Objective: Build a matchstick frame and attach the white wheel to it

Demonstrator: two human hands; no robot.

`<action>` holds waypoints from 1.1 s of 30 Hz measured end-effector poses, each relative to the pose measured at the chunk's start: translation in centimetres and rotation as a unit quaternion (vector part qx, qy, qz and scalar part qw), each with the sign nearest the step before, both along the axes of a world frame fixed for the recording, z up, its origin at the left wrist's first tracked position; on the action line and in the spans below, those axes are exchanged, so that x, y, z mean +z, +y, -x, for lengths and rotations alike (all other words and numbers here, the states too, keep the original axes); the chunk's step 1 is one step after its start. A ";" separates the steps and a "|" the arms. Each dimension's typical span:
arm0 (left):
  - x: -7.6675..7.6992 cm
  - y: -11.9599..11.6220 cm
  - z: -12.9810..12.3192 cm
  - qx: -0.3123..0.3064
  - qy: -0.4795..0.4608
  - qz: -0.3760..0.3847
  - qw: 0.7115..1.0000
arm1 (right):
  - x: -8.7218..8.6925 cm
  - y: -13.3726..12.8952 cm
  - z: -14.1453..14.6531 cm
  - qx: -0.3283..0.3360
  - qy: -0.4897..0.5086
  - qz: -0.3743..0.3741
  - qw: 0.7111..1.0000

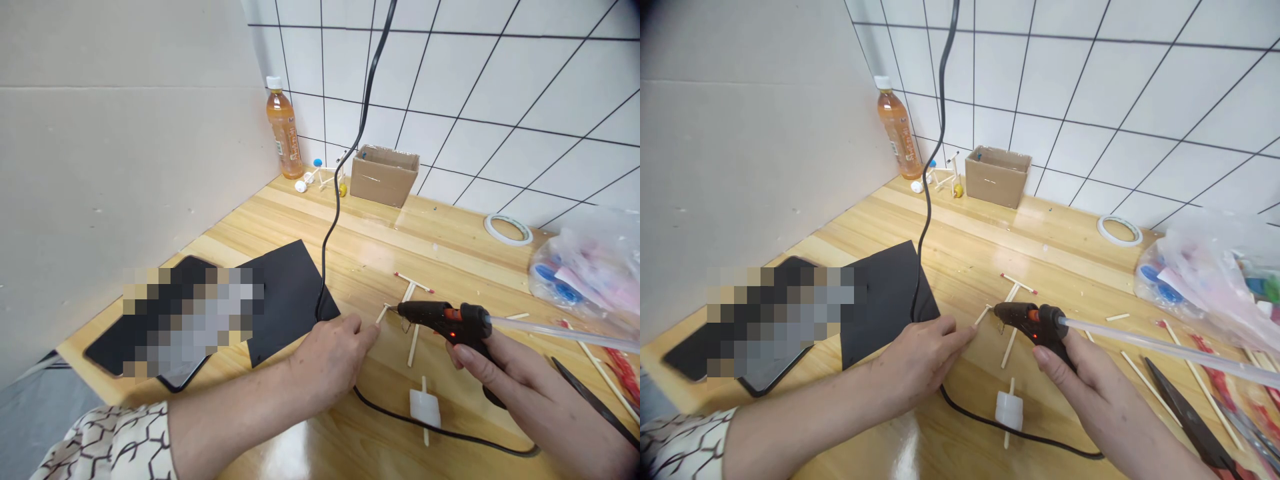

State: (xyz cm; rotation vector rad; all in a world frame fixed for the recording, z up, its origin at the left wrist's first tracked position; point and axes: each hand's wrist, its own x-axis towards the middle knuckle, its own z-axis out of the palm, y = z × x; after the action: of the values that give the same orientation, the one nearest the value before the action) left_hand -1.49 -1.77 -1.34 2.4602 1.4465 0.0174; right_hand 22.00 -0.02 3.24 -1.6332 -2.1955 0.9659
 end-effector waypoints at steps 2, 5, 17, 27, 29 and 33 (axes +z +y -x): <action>-0.1 0.0 0.0 0.002 0.000 -0.006 1.000 | 0.0 0.0 -0.1 -0.003 -0.001 -0.005 1.000; -0.1 -0.1 0.0 0.002 -0.002 -0.011 1.000 | 0.0 0.0 0.0 -0.004 -0.011 -0.005 1.000; 0.1 0.0 0.0 -0.001 0.003 -0.013 1.000 | 0.2 -0.2 0.2 -0.009 0.013 0.007 1.000; 0.2 0.0 0.0 0.002 0.004 -0.005 1.000 | -0.1 0.0 -0.1 -0.018 0.006 -0.003 1.000; 0.3 0.0 0.0 0.001 0.004 -0.004 1.000 | 0.0 -0.1 -0.2 -0.024 0.014 -0.012 1.000; 0.4 0.0 -0.1 0.001 0.007 -0.004 1.000 | 0.2 -0.2 -0.6 -0.033 0.024 -0.006 0.999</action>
State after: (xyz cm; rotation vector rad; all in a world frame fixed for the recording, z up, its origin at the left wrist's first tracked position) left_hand -1.41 -1.79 -0.97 2.4699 1.4584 0.0058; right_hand 22.60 -0.21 3.44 -1.6493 -2.0982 0.9626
